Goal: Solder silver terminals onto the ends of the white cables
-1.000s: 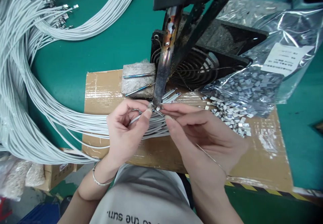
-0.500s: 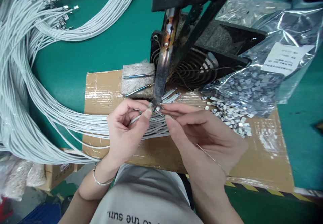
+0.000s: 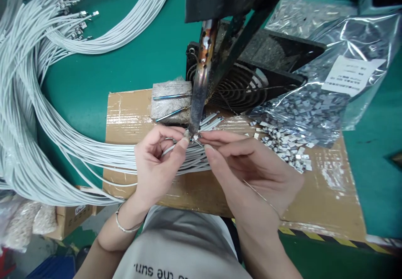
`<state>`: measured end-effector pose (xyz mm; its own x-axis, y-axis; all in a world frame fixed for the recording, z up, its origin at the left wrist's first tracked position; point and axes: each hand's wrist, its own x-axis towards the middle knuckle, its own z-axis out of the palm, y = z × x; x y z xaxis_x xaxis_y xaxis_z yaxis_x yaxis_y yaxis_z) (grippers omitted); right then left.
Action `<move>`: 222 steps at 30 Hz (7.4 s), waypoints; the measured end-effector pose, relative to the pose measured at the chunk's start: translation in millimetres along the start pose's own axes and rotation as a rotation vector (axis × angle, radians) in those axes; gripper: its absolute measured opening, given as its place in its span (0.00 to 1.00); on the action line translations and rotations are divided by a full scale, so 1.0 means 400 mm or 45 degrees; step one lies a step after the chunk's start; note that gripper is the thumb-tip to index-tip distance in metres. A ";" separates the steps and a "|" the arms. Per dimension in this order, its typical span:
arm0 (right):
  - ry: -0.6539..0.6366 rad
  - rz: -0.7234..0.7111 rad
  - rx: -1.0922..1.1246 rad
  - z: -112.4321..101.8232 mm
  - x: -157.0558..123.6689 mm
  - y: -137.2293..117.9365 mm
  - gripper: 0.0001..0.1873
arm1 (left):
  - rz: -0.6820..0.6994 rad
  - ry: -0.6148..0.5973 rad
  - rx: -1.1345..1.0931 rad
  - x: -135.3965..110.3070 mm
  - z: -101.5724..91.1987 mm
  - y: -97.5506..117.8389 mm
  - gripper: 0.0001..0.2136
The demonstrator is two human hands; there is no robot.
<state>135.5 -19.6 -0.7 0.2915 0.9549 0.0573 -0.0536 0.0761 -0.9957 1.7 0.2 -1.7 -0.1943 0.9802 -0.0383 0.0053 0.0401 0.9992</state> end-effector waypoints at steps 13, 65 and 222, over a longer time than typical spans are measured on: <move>-0.003 -0.035 -0.004 0.002 0.000 0.004 0.11 | 0.018 0.030 -0.006 0.000 0.008 0.012 0.07; 0.046 -0.060 -0.073 0.012 0.000 -0.001 0.12 | 0.025 0.004 -0.008 -0.002 0.003 0.004 0.07; -0.058 -0.123 -0.165 -0.030 -0.038 0.020 0.12 | 0.065 -0.002 0.031 -0.010 -0.009 -0.003 0.06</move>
<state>142.2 -36.9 -10.5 0.2452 0.9572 0.1538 0.0972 0.1336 -0.9863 -1.1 -4.5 -2.7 -0.1917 0.9814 0.0130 0.0395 -0.0056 0.9992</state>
